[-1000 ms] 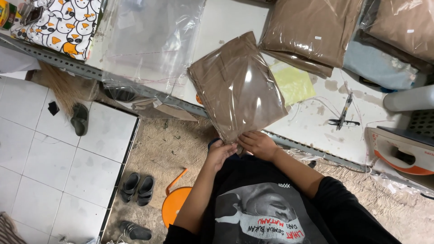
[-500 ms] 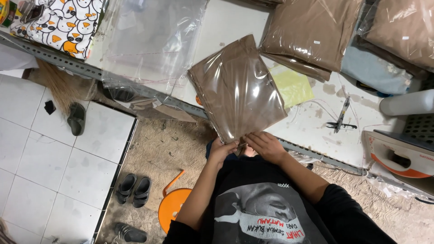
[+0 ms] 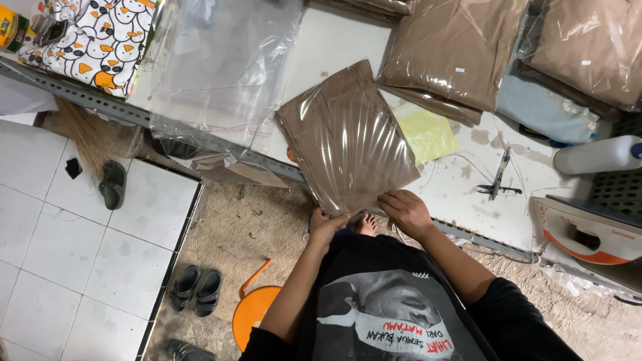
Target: The person folds brown trousers, places them into clear plastic bags, and seals the bags. They then place the packaged trousers into a brown laundry basket. The person repeats this process with several trousers.
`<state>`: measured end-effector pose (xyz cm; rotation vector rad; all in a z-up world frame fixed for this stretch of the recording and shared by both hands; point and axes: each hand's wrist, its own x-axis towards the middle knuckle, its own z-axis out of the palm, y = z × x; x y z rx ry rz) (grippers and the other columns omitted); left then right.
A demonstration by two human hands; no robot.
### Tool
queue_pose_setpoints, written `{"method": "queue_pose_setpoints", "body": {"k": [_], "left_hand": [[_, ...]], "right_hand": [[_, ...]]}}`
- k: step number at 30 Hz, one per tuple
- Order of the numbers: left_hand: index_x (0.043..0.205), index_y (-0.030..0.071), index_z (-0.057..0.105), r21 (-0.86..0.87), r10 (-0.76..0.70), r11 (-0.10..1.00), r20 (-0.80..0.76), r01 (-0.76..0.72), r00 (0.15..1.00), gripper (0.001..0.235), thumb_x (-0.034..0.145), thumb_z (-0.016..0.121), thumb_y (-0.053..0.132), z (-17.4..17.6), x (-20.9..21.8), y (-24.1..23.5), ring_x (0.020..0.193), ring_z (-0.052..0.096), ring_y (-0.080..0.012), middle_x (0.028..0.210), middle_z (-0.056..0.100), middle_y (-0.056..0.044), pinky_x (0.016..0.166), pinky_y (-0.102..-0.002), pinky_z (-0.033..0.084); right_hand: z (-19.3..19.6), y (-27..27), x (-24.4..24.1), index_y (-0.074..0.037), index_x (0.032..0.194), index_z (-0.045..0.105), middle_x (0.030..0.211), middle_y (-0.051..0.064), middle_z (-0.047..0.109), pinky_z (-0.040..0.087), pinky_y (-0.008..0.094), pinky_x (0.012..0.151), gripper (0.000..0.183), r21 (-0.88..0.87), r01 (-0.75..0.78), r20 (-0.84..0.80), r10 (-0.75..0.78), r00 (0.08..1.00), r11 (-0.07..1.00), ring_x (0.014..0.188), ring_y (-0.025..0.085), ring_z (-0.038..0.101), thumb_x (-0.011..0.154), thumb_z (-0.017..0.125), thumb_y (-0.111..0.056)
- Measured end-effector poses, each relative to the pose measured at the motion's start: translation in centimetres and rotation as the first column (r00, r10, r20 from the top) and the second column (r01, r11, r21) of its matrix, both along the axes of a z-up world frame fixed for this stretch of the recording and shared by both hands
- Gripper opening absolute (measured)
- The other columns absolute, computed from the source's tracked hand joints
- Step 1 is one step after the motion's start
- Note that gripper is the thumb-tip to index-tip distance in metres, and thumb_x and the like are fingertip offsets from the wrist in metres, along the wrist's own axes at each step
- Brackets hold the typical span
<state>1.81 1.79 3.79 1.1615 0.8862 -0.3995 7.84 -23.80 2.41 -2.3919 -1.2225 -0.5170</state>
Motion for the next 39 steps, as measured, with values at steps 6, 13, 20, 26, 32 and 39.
{"method": "queue_pose_setpoints", "body": {"k": [6,13,20,26,32,39], "left_hand": [[0.155,0.001,0.040,0.983,-0.631,0.171,0.156,-0.060,0.760,0.084,0.078,0.065,0.026,8.4,-0.5,-2.3,0.125,0.045,-0.0457,0.146,0.036,-0.029,0.101,-0.061,0.039],[0.127,-0.002,0.066,0.935,-0.973,0.074,0.144,-0.348,0.183,0.054,0.081,0.077,0.025,-1.6,0.6,-5.3,0.116,0.062,-0.0333,0.121,0.065,-0.020,0.106,-0.049,0.048],[0.104,0.000,0.071,0.921,-0.928,0.140,0.251,-0.365,0.277,0.012,0.094,0.066,0.004,1.5,1.4,-5.6,0.086,0.065,-0.0260,0.087,0.063,-0.011,0.096,-0.046,0.049],[0.090,0.007,0.074,0.959,-0.870,0.177,0.258,-0.222,0.420,0.008,0.093,0.070,0.012,-1.4,1.9,-6.2,0.076,0.068,-0.0211,0.073,0.065,-0.005,0.106,-0.053,0.041],[0.117,0.003,0.066,0.975,-0.804,0.208,0.126,0.075,0.581,0.026,0.094,0.067,0.015,1.0,2.9,-6.0,0.082,0.073,-0.0217,0.079,0.072,-0.009,0.115,-0.049,0.032],[0.131,-0.003,0.057,0.927,-0.779,0.244,0.014,0.283,0.627,0.045,0.091,0.070,0.014,1.6,4.1,-5.9,0.091,0.075,-0.0255,0.087,0.078,-0.012,0.117,-0.051,0.025]], "right_hand": [[0.6,-0.4,-0.2,-0.013,0.103,0.074,0.102,0.005,0.074,0.056,0.037,0.087,0.038,0.008,-0.017,-0.034,0.017,0.999,1.000,0.106,0.026,0.070,0.111,0.040,-0.029],[0.6,-0.2,0.6,-0.011,0.103,0.074,0.101,0.006,0.075,0.056,0.038,0.084,0.037,-0.018,-0.028,-0.017,0.028,0.999,0.999,0.103,0.027,0.071,0.110,0.041,-0.027],[1.1,0.7,2.1,-0.016,0.099,0.074,0.094,0.002,0.073,0.052,0.037,0.093,0.033,-0.042,-0.037,-0.038,0.035,0.999,0.998,0.094,0.021,0.071,0.109,0.044,-0.027],[0.5,1.5,4.0,-0.019,0.091,0.068,0.088,-0.001,0.071,0.049,0.039,0.095,0.035,-0.066,-0.059,-0.066,0.055,0.996,0.996,0.089,0.018,0.069,0.109,0.041,-0.032],[0.2,1.7,4.6,-0.016,0.102,0.065,0.084,0.002,0.068,0.049,0.039,0.094,0.021,-0.141,-0.034,-0.218,0.003,0.976,0.989,0.086,0.022,0.068,0.103,0.051,-0.032],[6.1,1.9,5.6,-0.006,0.133,0.057,0.097,0.015,0.071,0.045,0.053,0.099,0.049,-0.181,-0.146,-0.595,0.010,0.804,0.973,0.100,0.039,0.068,0.086,0.070,-0.013]]}}
